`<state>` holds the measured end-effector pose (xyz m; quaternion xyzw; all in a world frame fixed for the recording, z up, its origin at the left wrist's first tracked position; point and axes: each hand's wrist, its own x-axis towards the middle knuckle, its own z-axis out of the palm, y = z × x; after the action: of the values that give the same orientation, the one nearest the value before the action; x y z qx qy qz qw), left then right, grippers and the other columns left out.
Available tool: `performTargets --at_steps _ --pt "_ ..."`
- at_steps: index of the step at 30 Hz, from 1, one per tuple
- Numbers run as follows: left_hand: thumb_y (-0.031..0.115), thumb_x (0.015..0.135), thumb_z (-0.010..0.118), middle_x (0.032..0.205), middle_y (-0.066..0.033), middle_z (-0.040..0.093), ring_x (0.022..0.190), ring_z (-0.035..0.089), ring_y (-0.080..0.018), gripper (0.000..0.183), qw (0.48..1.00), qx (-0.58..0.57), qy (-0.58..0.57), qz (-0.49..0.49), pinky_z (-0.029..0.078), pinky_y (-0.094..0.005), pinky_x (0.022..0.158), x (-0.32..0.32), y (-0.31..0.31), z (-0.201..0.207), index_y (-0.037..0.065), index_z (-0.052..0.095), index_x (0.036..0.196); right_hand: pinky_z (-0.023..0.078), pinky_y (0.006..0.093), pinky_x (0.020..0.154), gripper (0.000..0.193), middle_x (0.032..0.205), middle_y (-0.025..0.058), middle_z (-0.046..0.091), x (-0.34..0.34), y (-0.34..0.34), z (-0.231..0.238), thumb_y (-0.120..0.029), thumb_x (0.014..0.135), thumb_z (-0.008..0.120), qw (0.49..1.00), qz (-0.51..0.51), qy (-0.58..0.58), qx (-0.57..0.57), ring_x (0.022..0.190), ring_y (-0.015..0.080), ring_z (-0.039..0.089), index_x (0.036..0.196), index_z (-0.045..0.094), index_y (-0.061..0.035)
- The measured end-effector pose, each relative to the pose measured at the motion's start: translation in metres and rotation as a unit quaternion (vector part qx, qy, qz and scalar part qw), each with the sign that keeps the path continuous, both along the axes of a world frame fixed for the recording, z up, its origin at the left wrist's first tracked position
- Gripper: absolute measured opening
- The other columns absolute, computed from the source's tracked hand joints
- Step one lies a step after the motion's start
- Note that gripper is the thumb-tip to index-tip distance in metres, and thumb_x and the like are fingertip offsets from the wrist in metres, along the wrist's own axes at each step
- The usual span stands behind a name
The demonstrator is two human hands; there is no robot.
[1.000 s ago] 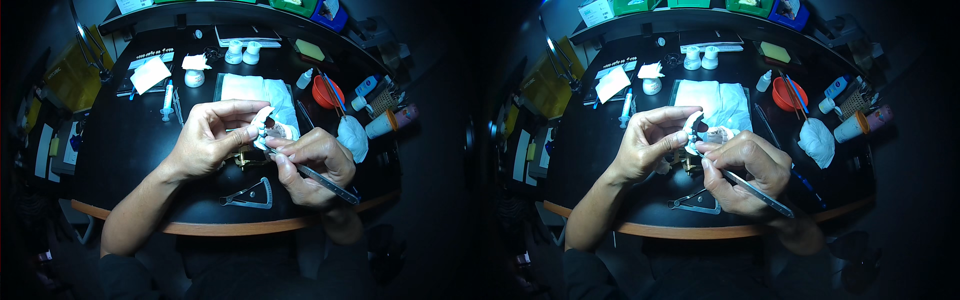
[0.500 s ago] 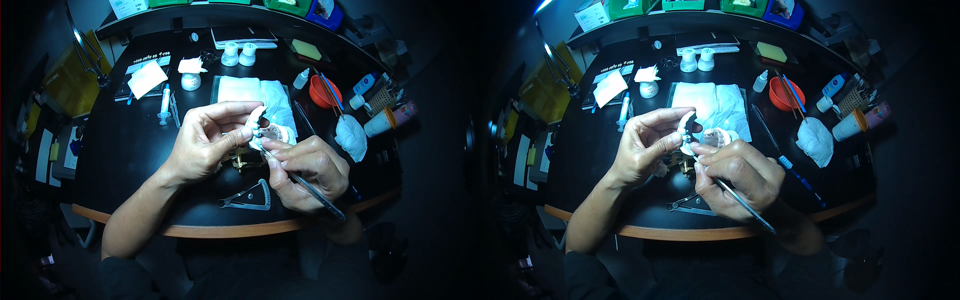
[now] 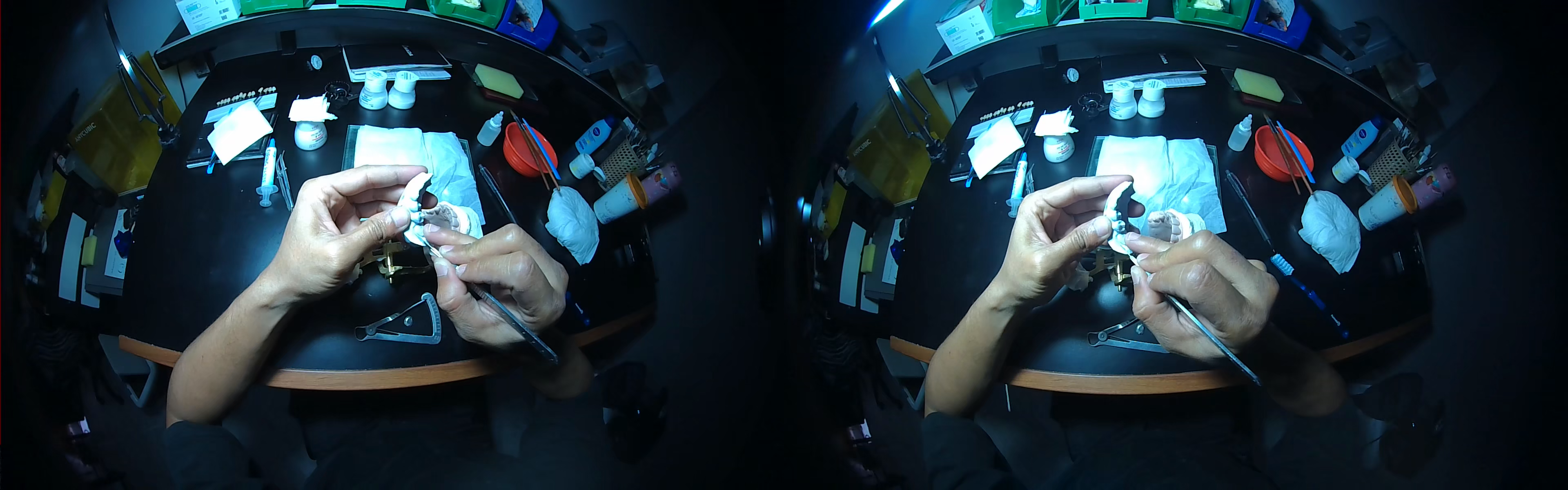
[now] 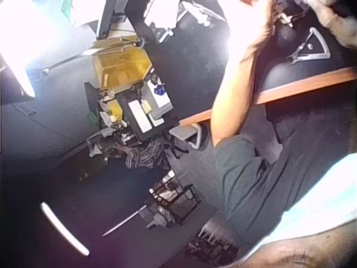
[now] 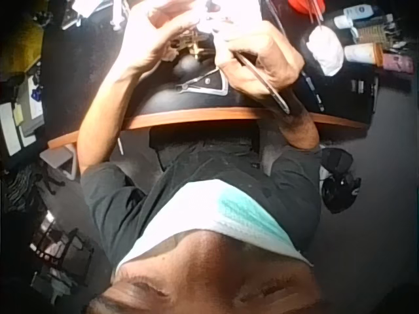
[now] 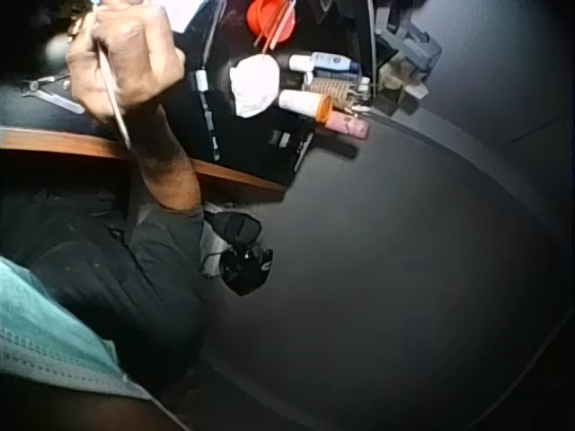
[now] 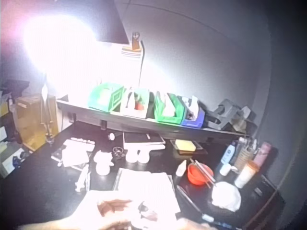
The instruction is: The person assembles a dental prosthesis by placing individual teeth into a pink denture base. They use tweezers to position the teeth and a pen-like tool to mark or adjust the base. The person repeatedly checks the fit and alignment of the teeth within the denture.
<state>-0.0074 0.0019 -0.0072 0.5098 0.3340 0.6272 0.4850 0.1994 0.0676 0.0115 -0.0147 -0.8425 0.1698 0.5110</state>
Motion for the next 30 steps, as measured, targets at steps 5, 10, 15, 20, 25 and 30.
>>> performTargets --at_steps 5,10,15,20,25,30 --pt "0.007 0.096 0.072 0.123 -0.0216 0.071 0.117 0.070 -0.0245 0.046 1.000 -0.005 0.003 -0.001 0.055 -0.0393 0.105 0.0001 0.0002 0.0014 -0.005 0.060 0.139 0.068 0.0286 0.068 0.019 0.087 0.0109 0.070 0.0004 -0.0003 -0.0009 0.004 0.081 0.080 1.000 -0.004 0.004 0.009 0.092 0.0242 0.079 0.091 0.064 -0.0029" --pt "0.005 0.097 0.072 0.122 -0.0185 0.072 0.112 0.071 -0.0200 0.045 1.000 0.018 -0.012 -0.003 0.057 -0.0330 0.099 0.0006 0.0016 -0.0015 -0.006 0.060 0.139 0.068 0.0283 0.068 0.019 0.087 0.0105 0.070 0.0001 -0.0005 -0.0017 0.003 0.082 0.080 1.000 -0.002 0.006 0.003 0.092 0.0239 0.079 0.091 0.064 -0.0030" --pt "0.004 0.097 0.072 0.122 -0.0176 0.073 0.112 0.071 -0.0185 0.044 0.999 0.027 -0.017 -0.003 0.058 -0.0305 0.097 0.0006 0.0020 -0.0024 -0.006 0.060 0.138 0.068 0.0284 0.069 0.020 0.087 0.0108 0.070 -0.0005 -0.0005 -0.0007 0.003 0.082 0.080 1.000 -0.004 0.008 0.010 0.092 0.0239 0.079 0.091 0.064 -0.0031" --pt "0.005 0.095 0.073 0.124 -0.0210 0.071 0.117 0.070 -0.0241 0.047 1.000 0.010 -0.013 -0.005 0.055 -0.0388 0.105 0.0007 0.0005 0.0008 -0.006 0.059 0.139 0.068 0.0289 0.070 0.020 0.087 0.0115 0.070 0.0003 0.0000 0.0001 0.003 0.082 0.079 1.000 -0.001 0.010 0.009 0.092 0.0245 0.079 0.092 0.063 -0.0029" --pt "0.006 0.094 0.073 0.125 -0.0205 0.071 0.118 0.069 -0.0234 0.048 1.000 0.002 -0.007 -0.003 0.054 -0.0382 0.106 0.0012 -0.0008 0.0046 -0.006 0.059 0.139 0.068 0.0292 0.071 0.019 0.086 0.0120 0.070 0.0009 0.0007 -0.0025 0.002 0.083 0.079 1.000 0.004 0.016 0.002 0.093 0.0252 0.079 0.091 0.062 -0.0025" --pt "0.002 0.096 0.072 0.123 -0.0186 0.072 0.113 0.071 -0.0197 0.045 0.999 0.033 -0.010 0.002 0.057 -0.0326 0.101 0.0016 0.0009 0.0001 -0.008 0.060 0.138 0.068 0.0293 0.070 0.018 0.085 0.0118 0.069 0.0003 0.0008 -0.0019 0.002 0.083 0.078 1.000 0.009 0.014 0.006 0.092 0.0251 0.079 0.090 0.063 -0.0021"
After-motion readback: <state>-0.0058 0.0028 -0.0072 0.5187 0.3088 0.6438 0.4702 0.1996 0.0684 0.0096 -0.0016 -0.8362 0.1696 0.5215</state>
